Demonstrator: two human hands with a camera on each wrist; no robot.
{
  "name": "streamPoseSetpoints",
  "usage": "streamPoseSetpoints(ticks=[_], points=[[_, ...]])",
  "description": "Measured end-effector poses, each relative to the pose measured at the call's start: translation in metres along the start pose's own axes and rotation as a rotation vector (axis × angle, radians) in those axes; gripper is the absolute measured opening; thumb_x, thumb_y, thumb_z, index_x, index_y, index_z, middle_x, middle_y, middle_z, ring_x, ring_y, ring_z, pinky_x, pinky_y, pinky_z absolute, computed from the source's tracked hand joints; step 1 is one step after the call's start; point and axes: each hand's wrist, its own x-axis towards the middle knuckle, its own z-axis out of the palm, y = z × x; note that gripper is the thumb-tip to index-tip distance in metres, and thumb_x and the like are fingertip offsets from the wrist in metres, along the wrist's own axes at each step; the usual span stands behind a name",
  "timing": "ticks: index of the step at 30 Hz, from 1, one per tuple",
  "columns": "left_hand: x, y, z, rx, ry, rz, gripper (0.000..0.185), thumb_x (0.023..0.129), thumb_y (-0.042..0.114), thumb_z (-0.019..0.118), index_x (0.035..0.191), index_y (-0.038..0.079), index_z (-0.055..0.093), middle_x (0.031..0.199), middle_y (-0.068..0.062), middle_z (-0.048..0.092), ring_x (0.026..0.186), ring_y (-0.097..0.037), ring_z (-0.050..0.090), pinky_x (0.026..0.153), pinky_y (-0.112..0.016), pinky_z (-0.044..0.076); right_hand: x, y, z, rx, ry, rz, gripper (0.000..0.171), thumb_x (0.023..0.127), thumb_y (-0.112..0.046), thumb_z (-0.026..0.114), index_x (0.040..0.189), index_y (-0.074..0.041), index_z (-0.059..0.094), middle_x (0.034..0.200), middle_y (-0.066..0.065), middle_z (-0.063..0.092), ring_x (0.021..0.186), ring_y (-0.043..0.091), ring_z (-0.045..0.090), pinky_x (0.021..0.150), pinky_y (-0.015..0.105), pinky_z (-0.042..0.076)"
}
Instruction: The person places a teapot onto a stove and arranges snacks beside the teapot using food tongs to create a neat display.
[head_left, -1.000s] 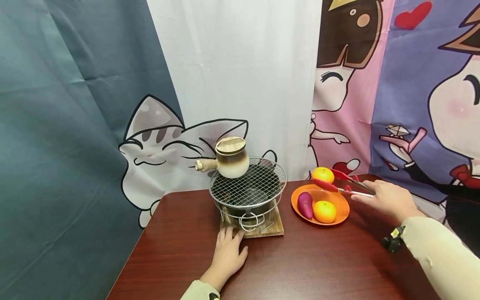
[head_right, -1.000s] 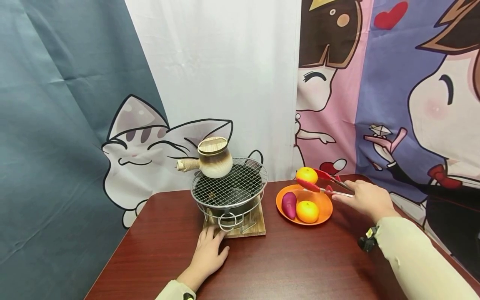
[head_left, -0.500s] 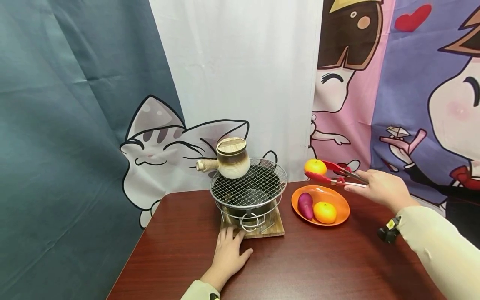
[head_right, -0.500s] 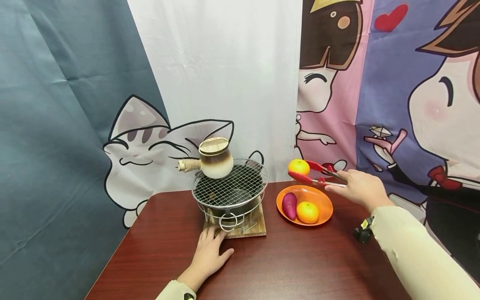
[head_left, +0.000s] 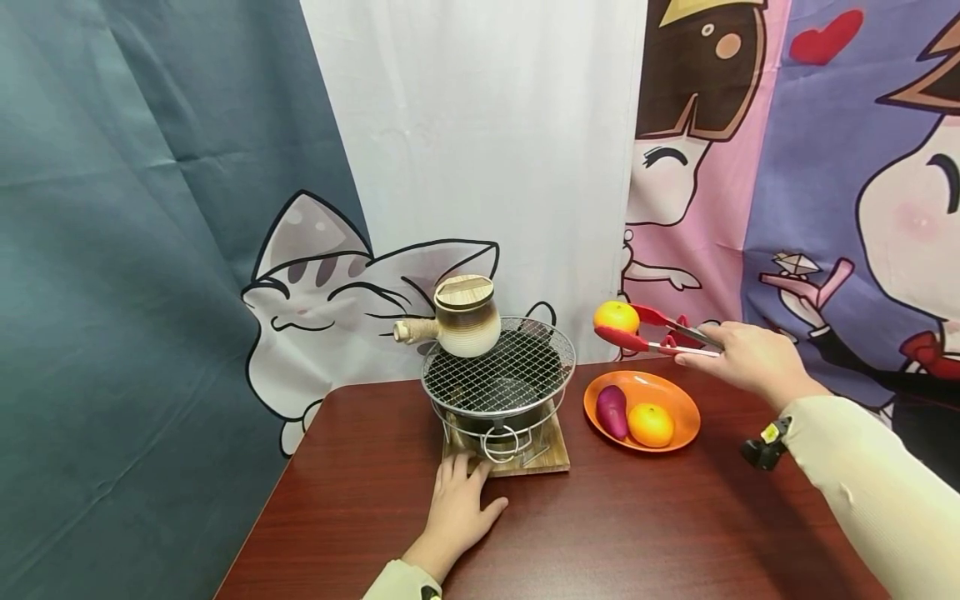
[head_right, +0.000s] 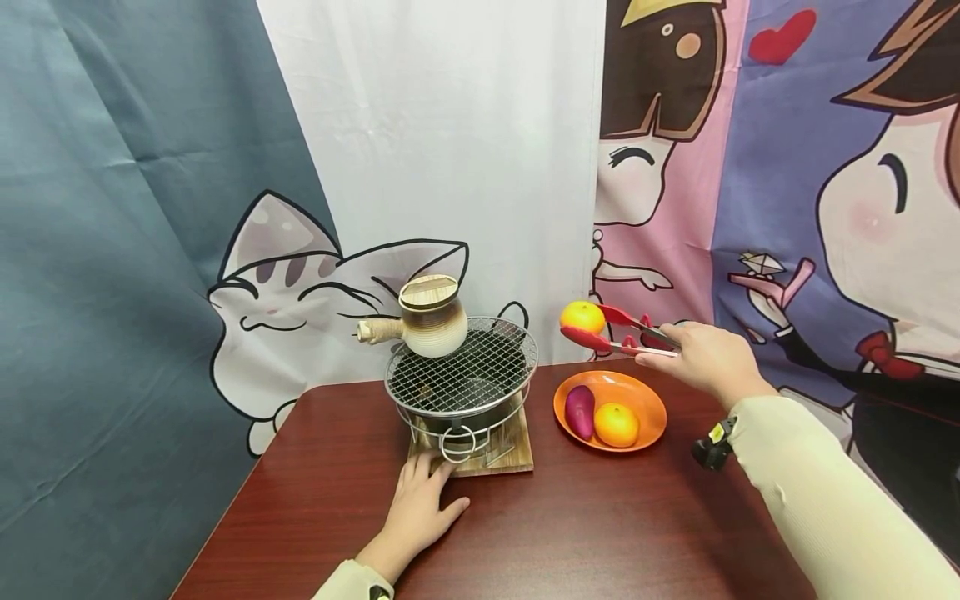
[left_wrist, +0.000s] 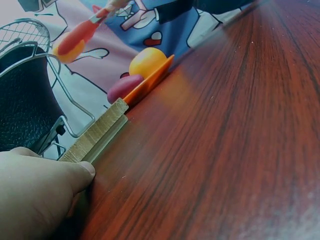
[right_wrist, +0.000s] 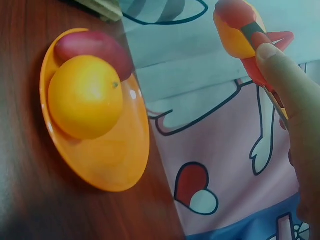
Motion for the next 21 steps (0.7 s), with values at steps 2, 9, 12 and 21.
streamPoseSetpoints(ticks=[2,9,12,21], points=[[0.000,0.000,0.000,0.004,0.004,0.003,0.055,0.078,0.046,0.079,0.125,0.020,0.067,0.128,-0.010,0.050,0.126,-0.035,0.042,0.109,-0.054,0.034,0.002,-0.003,-0.003,-0.001,-0.010,-0.003,0.093,0.080,-0.085,0.050,0.135,-0.012,0.063,0.121,0.021,0.067,0.102,0.040,0.063,0.073,0.069,0.049],[0.001,0.000,0.000,0.017,0.025,0.017,0.054,0.077,0.045,0.080,0.123,0.019,0.067,0.127,-0.011,0.051,0.124,-0.036,0.043,0.108,-0.054,0.035,0.008,-0.015,-0.009,-0.012,-0.001,-0.036,0.091,0.082,-0.082,0.052,0.137,-0.010,0.062,0.120,0.020,0.067,0.102,0.040,0.063,0.074,0.064,0.052],[0.001,0.000,0.001,0.022,0.041,0.026,0.054,0.076,0.045,0.081,0.122,0.018,0.068,0.126,-0.011,0.052,0.123,-0.035,0.044,0.107,-0.053,0.036,0.011,-0.021,-0.010,-0.018,0.010,-0.055,0.087,0.084,-0.079,0.054,0.136,-0.010,0.062,0.121,0.020,0.067,0.104,0.041,0.063,0.077,0.064,0.052],[0.001,-0.001,0.001,0.006,0.047,0.026,0.054,0.076,0.045,0.080,0.122,0.018,0.068,0.126,-0.012,0.052,0.123,-0.035,0.043,0.108,-0.053,0.034,0.017,-0.042,-0.015,-0.022,0.002,-0.091,0.087,0.085,-0.078,0.053,0.139,-0.010,0.061,0.127,0.021,0.065,0.110,0.041,0.062,0.082,0.063,0.051]])
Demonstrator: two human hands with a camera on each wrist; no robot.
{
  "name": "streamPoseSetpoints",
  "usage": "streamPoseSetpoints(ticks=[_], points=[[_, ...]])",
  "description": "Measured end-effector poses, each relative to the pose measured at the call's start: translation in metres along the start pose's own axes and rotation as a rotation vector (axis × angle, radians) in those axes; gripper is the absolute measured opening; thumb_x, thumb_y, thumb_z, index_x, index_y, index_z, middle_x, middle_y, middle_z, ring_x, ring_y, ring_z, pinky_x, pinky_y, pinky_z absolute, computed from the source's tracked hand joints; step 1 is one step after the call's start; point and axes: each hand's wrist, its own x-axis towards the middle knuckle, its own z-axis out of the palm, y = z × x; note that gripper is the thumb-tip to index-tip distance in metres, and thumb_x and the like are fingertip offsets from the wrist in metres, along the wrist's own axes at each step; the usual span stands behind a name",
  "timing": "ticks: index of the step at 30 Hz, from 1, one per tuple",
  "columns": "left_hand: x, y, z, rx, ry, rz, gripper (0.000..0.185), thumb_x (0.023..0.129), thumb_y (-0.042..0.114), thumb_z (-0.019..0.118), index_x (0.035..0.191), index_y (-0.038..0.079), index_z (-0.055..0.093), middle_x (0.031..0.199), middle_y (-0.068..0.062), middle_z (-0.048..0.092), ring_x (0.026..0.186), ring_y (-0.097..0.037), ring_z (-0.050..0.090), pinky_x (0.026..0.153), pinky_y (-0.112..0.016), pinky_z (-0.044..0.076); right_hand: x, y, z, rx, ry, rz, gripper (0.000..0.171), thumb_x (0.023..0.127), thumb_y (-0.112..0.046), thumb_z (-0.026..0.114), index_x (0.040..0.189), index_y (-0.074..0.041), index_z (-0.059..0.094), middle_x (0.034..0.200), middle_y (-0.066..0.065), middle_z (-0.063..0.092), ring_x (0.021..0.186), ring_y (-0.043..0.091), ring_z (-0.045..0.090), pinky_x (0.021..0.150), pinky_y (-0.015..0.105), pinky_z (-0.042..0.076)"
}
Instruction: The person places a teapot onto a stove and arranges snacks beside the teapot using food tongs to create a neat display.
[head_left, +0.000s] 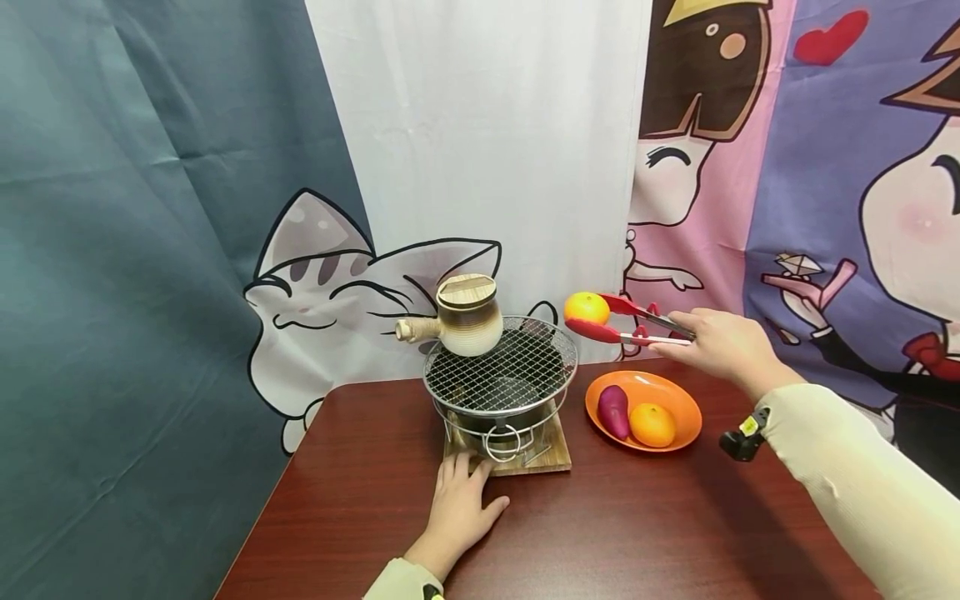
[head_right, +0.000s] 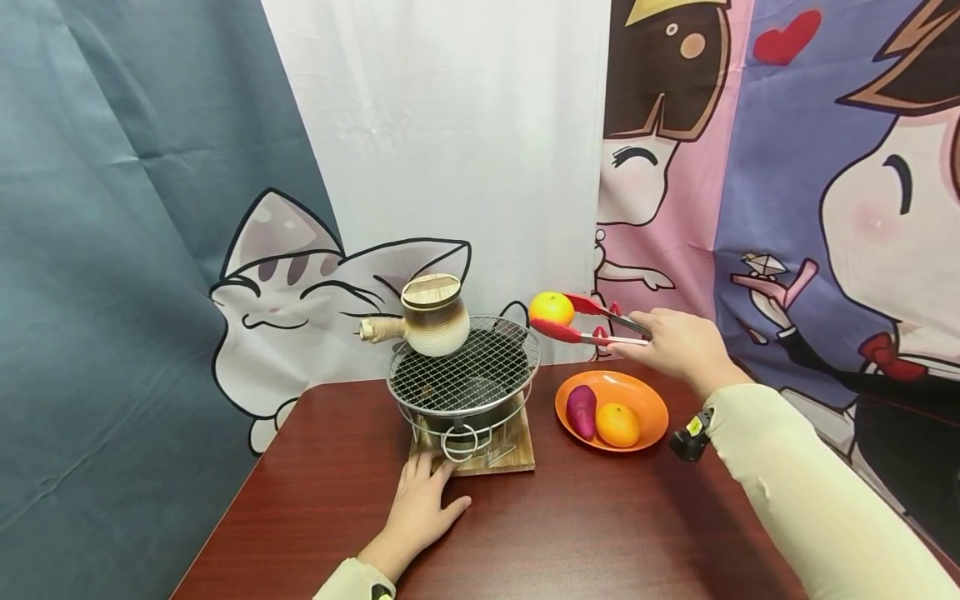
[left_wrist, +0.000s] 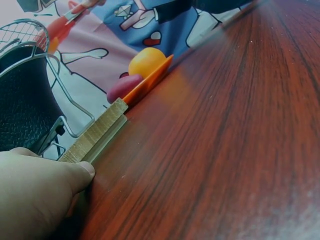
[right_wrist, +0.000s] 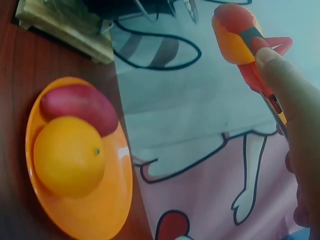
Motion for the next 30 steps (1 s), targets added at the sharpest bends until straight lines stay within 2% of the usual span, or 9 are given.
streamPoseSetpoints(ticks=[7,11,18,23,30], points=[[0.000,0.000,0.000,0.016,0.032,0.015,0.054,0.075,0.045,0.081,0.120,0.018,0.068,0.123,-0.012,0.053,0.120,-0.035,0.044,0.105,-0.052,0.036,0.008,-0.016,-0.002,0.014,0.034,-0.030,0.085,0.083,-0.078,0.056,0.137,-0.013,0.063,0.127,0.019,0.066,0.112,0.040,0.063,0.084,0.063,0.052],[0.000,0.001,-0.001,0.009,0.005,0.001,0.054,0.076,0.046,0.080,0.121,0.019,0.068,0.124,-0.011,0.052,0.122,-0.035,0.044,0.107,-0.053,0.035,0.011,-0.025,-0.003,0.012,0.051,-0.055,0.082,0.083,-0.076,0.059,0.136,-0.013,0.064,0.122,0.015,0.068,0.108,0.038,0.065,0.078,0.060,0.053],[0.000,0.000,-0.001,0.005,-0.042,-0.023,0.055,0.078,0.048,0.078,0.124,0.020,0.067,0.127,-0.010,0.051,0.125,-0.034,0.042,0.110,-0.051,0.032,0.017,-0.042,-0.004,0.019,0.010,-0.077,0.087,0.083,-0.078,0.057,0.138,-0.011,0.062,0.113,0.013,0.069,0.096,0.035,0.066,0.073,0.054,0.056],[-0.001,-0.001,0.000,0.010,-0.034,-0.019,0.055,0.078,0.048,0.078,0.124,0.021,0.067,0.127,-0.010,0.051,0.124,-0.034,0.042,0.110,-0.051,0.033,0.023,-0.051,0.000,0.002,-0.013,-0.078,0.090,0.081,-0.083,0.052,0.141,-0.016,0.061,0.124,0.014,0.068,0.102,0.037,0.066,0.070,0.054,0.055],[-0.001,-0.001,0.000,0.019,0.009,0.004,0.055,0.077,0.047,0.080,0.122,0.019,0.067,0.124,-0.011,0.051,0.121,-0.035,0.044,0.106,-0.053,0.035,0.028,-0.061,0.007,0.007,-0.014,-0.113,0.087,0.082,-0.082,0.052,0.140,-0.017,0.062,0.131,0.017,0.065,0.113,0.037,0.064,0.081,0.060,0.054]])
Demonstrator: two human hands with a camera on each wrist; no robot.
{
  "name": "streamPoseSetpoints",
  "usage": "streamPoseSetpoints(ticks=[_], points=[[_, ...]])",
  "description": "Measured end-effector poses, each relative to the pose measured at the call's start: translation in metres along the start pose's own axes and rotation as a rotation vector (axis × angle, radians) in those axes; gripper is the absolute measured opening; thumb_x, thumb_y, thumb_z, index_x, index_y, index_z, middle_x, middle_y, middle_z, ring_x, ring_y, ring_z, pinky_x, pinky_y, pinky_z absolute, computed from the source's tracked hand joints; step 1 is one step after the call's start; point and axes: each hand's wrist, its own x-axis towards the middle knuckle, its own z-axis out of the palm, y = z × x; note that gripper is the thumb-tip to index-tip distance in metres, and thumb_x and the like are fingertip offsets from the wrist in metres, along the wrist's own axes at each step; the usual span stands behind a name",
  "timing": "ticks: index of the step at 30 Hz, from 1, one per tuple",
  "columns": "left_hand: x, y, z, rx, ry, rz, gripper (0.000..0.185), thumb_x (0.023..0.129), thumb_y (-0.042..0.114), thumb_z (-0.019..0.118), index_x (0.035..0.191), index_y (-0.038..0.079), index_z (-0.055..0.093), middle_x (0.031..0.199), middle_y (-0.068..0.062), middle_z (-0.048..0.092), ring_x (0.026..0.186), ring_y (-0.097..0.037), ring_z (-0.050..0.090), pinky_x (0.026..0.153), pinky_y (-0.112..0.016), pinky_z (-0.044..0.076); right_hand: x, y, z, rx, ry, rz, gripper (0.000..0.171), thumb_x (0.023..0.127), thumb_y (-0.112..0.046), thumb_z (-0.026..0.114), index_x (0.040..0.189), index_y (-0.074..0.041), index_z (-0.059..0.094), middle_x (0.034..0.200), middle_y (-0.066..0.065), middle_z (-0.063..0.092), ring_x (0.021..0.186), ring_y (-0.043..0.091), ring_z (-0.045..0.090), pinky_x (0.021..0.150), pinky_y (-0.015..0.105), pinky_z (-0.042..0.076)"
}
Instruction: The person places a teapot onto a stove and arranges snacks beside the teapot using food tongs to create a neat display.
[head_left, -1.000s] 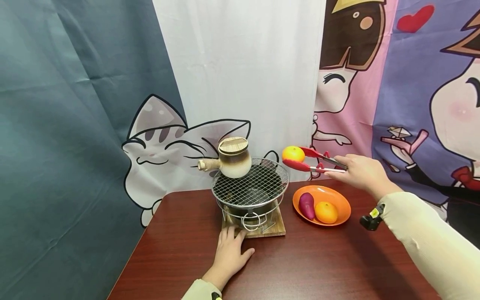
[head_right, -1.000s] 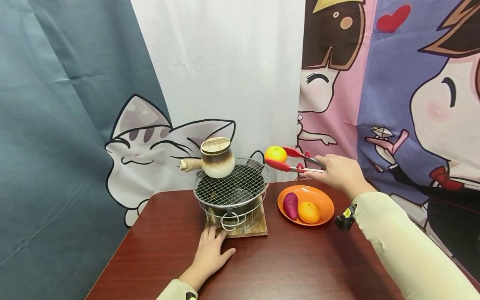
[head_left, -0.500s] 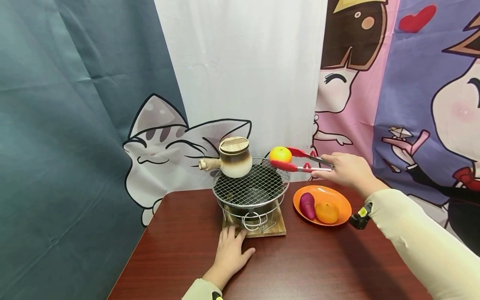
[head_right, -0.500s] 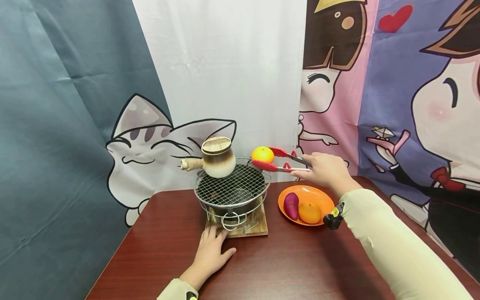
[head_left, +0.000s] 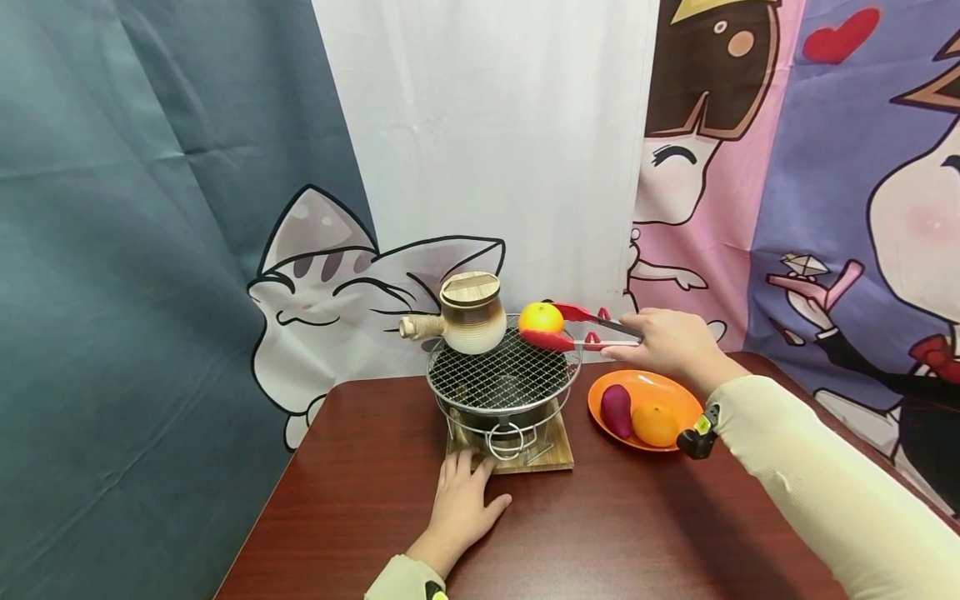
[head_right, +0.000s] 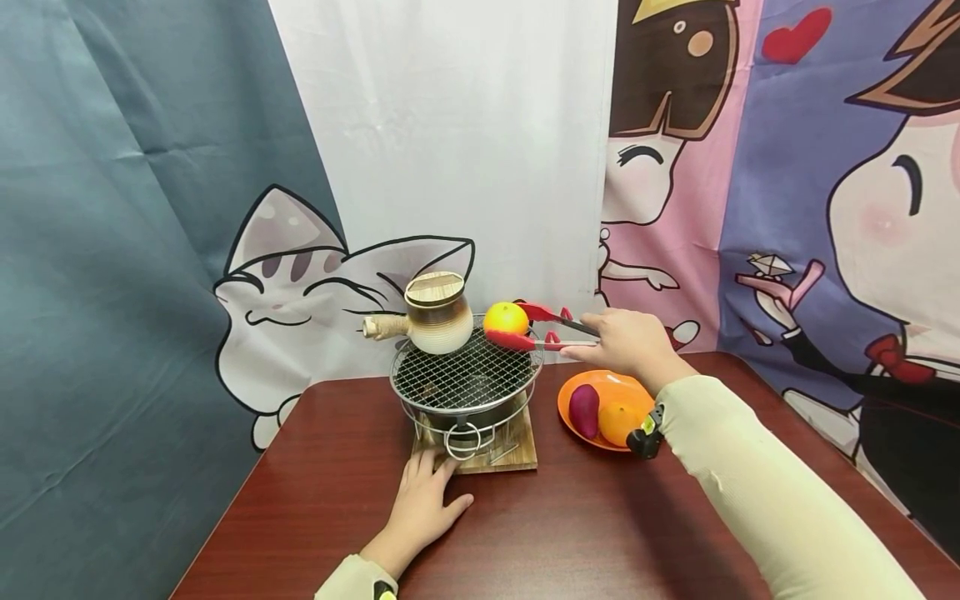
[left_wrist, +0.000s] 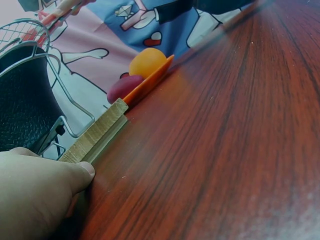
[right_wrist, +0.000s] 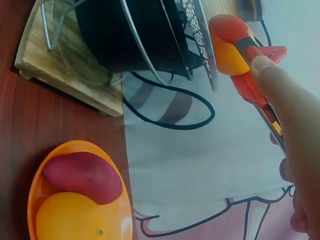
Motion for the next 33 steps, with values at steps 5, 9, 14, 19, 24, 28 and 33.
streamPoseSetpoints(ticks=[5,9,14,19,24,28,33], points=[[0.001,0.002,-0.003,-0.003,-0.021,-0.011,0.054,0.077,0.046,0.080,0.123,0.018,0.067,0.125,-0.011,0.051,0.122,-0.034,0.044,0.107,-0.052,0.035,0.003,-0.004,0.004,-0.017,-0.003,-0.023,0.087,0.083,-0.082,0.051,0.140,-0.018,0.062,0.131,0.014,0.066,0.112,0.033,0.065,0.079,0.057,0.055],[0.001,0.002,-0.004,-0.007,-0.037,-0.021,0.054,0.078,0.045,0.080,0.123,0.018,0.067,0.126,-0.010,0.051,0.123,-0.034,0.043,0.108,-0.052,0.035,0.006,-0.008,0.006,-0.026,-0.017,-0.030,0.086,0.083,-0.081,0.051,0.139,-0.016,0.063,0.128,0.015,0.067,0.108,0.032,0.066,0.074,0.055,0.056],[0.001,0.002,-0.002,-0.002,-0.018,-0.013,0.054,0.077,0.046,0.080,0.122,0.018,0.068,0.126,-0.011,0.051,0.123,-0.034,0.043,0.108,-0.052,0.035,0.008,-0.013,0.008,-0.017,-0.028,-0.031,0.089,0.081,-0.083,0.052,0.140,-0.016,0.062,0.129,0.013,0.067,0.107,0.032,0.066,0.072,0.055,0.056],[0.001,0.001,-0.001,-0.004,-0.028,-0.015,0.055,0.077,0.046,0.080,0.123,0.019,0.067,0.127,-0.010,0.051,0.124,-0.034,0.043,0.109,-0.052,0.034,0.009,-0.015,0.009,-0.016,-0.037,-0.024,0.096,0.079,-0.088,0.047,0.141,-0.016,0.061,0.129,0.013,0.067,0.106,0.032,0.066,0.071,0.054,0.056],[0.002,0.001,-0.003,-0.007,-0.049,-0.025,0.055,0.078,0.046,0.079,0.124,0.019,0.067,0.127,-0.011,0.051,0.125,-0.034,0.042,0.109,-0.052,0.034,0.010,-0.016,0.008,-0.011,-0.049,-0.018,0.090,0.081,-0.083,0.052,0.141,-0.016,0.061,0.130,0.014,0.067,0.107,0.033,0.066,0.072,0.054,0.056],[0.002,0.001,-0.003,-0.013,-0.048,-0.026,0.054,0.078,0.045,0.079,0.124,0.019,0.067,0.127,-0.011,0.051,0.124,-0.035,0.042,0.109,-0.052,0.034,0.009,-0.017,0.005,-0.017,-0.052,-0.027,0.086,0.082,-0.080,0.056,0.140,-0.016,0.062,0.129,0.013,0.067,0.104,0.031,0.066,0.070,0.053,0.056],[0.002,0.000,-0.002,-0.016,-0.042,-0.020,0.055,0.078,0.046,0.079,0.125,0.019,0.067,0.127,-0.011,0.051,0.124,-0.035,0.042,0.109,-0.053,0.034,0.007,-0.018,0.001,-0.029,-0.056,-0.034,0.087,0.082,-0.082,0.053,0.139,-0.017,0.063,0.130,0.013,0.067,0.107,0.032,0.066,0.073,0.055,0.056]])
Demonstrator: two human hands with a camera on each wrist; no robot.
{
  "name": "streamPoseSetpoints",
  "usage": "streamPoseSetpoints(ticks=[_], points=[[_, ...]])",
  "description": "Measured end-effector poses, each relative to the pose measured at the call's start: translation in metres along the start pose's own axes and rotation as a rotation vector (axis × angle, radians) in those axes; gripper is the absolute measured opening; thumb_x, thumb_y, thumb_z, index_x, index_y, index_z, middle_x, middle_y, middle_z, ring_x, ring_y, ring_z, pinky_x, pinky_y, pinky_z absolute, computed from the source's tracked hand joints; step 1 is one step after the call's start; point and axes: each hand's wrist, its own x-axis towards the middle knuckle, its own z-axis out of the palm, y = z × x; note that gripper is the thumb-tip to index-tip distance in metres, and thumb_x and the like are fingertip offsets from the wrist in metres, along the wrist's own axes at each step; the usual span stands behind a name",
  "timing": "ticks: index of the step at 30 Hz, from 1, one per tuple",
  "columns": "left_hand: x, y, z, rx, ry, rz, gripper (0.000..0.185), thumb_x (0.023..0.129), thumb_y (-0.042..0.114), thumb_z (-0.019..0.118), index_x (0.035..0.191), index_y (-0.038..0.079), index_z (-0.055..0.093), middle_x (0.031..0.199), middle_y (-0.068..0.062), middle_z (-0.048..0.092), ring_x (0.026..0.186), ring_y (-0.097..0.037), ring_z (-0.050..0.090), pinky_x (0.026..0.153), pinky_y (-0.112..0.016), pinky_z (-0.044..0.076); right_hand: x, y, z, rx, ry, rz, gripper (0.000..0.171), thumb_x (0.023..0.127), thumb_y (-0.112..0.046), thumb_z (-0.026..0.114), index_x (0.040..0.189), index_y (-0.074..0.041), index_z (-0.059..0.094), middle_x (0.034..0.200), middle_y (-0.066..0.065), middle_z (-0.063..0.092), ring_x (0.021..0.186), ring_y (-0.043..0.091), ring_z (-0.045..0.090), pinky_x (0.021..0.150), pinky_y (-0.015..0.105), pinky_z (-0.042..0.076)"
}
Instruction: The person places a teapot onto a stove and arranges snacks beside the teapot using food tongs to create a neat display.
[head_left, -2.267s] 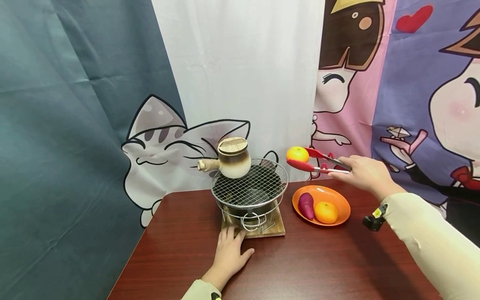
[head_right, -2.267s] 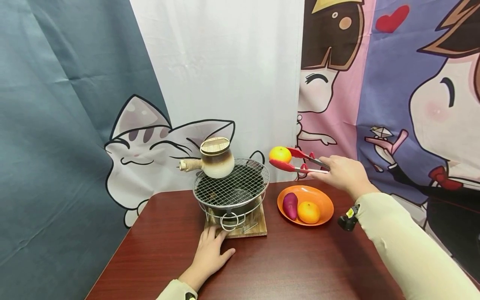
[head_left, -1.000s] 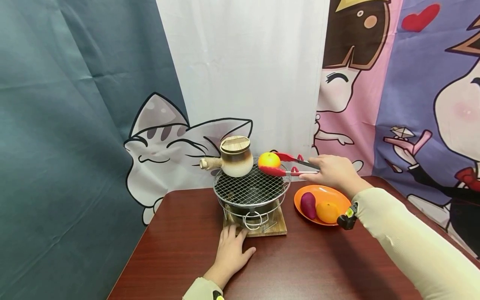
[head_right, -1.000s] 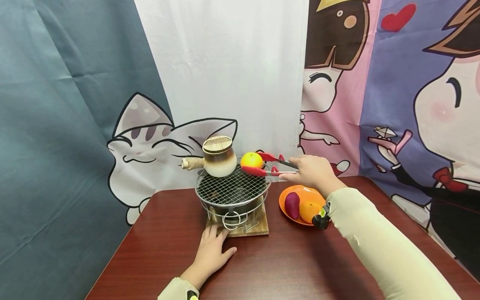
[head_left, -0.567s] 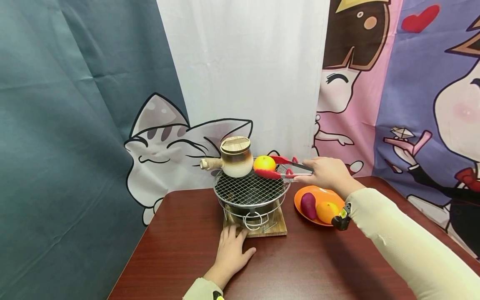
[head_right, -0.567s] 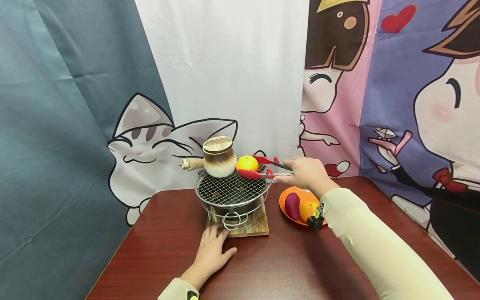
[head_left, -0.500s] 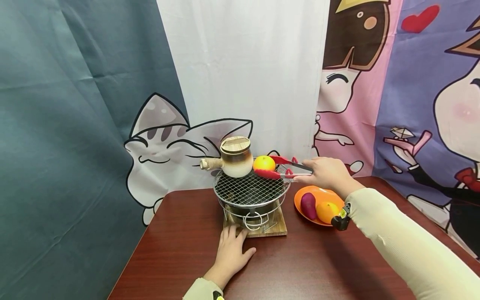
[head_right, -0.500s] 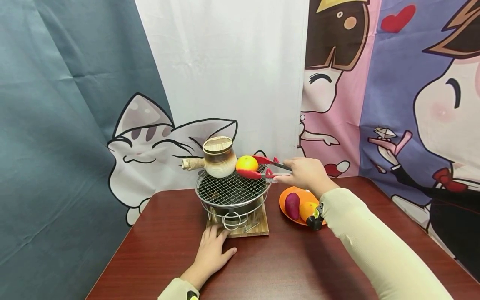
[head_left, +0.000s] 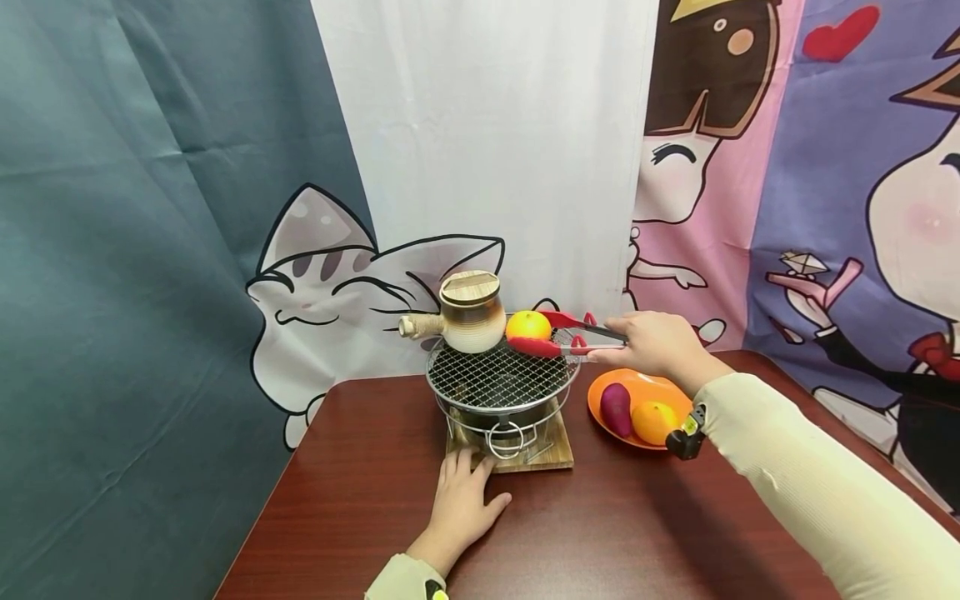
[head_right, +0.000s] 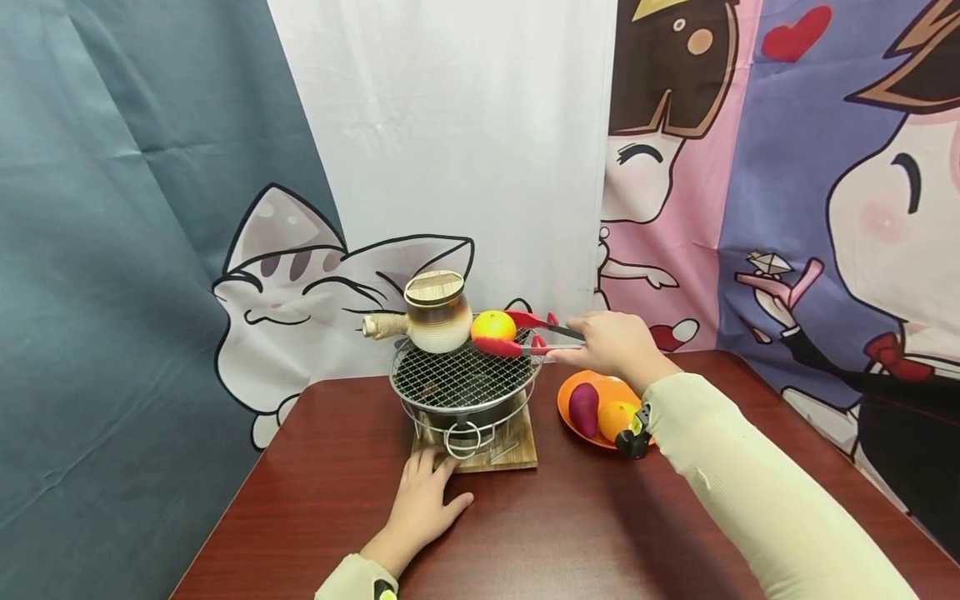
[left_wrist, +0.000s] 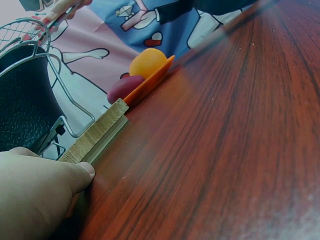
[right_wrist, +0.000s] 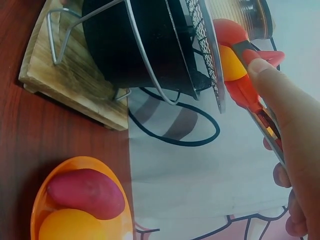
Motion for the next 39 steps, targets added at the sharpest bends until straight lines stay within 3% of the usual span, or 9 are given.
streamPoseSetpoints(ticks=[10,20,33,39], points=[[0.000,0.000,0.002,0.010,0.046,0.021,0.057,0.076,0.046,0.080,0.125,0.019,0.067,0.125,-0.011,0.051,0.122,-0.036,0.044,0.106,-0.052,0.035,0.000,-0.003,0.000,0.000,-0.007,0.002,0.094,0.080,-0.086,0.048,0.140,-0.015,0.062,0.130,0.013,0.067,0.107,0.031,0.066,0.072,0.053,0.056],[0.000,0.001,-0.001,0.007,-0.010,-0.005,0.055,0.078,0.046,0.079,0.125,0.019,0.067,0.127,-0.011,0.051,0.124,-0.035,0.043,0.109,-0.052,0.035,-0.003,-0.002,-0.003,-0.018,-0.002,-0.009,0.088,0.081,-0.083,0.052,0.138,-0.016,0.064,0.128,0.013,0.068,0.106,0.031,0.067,0.071,0.051,0.057],[-0.001,0.001,0.001,0.006,0.043,0.018,0.056,0.077,0.045,0.080,0.123,0.018,0.068,0.125,-0.011,0.052,0.122,-0.036,0.044,0.106,-0.052,0.036,-0.007,-0.003,-0.007,-0.017,-0.004,0.004,0.097,0.078,-0.088,0.047,0.138,-0.013,0.063,0.127,0.015,0.067,0.104,0.031,0.067,0.073,0.052,0.057],[0.000,0.001,0.000,0.000,0.014,0.006,0.055,0.078,0.045,0.079,0.124,0.019,0.067,0.126,-0.011,0.051,0.124,-0.036,0.043,0.108,-0.052,0.035,-0.015,0.002,-0.011,-0.010,0.037,0.012,0.095,0.078,-0.088,0.048,0.140,-0.017,0.062,0.131,0.013,0.066,0.109,0.031,0.066,0.077,0.054,0.056]])
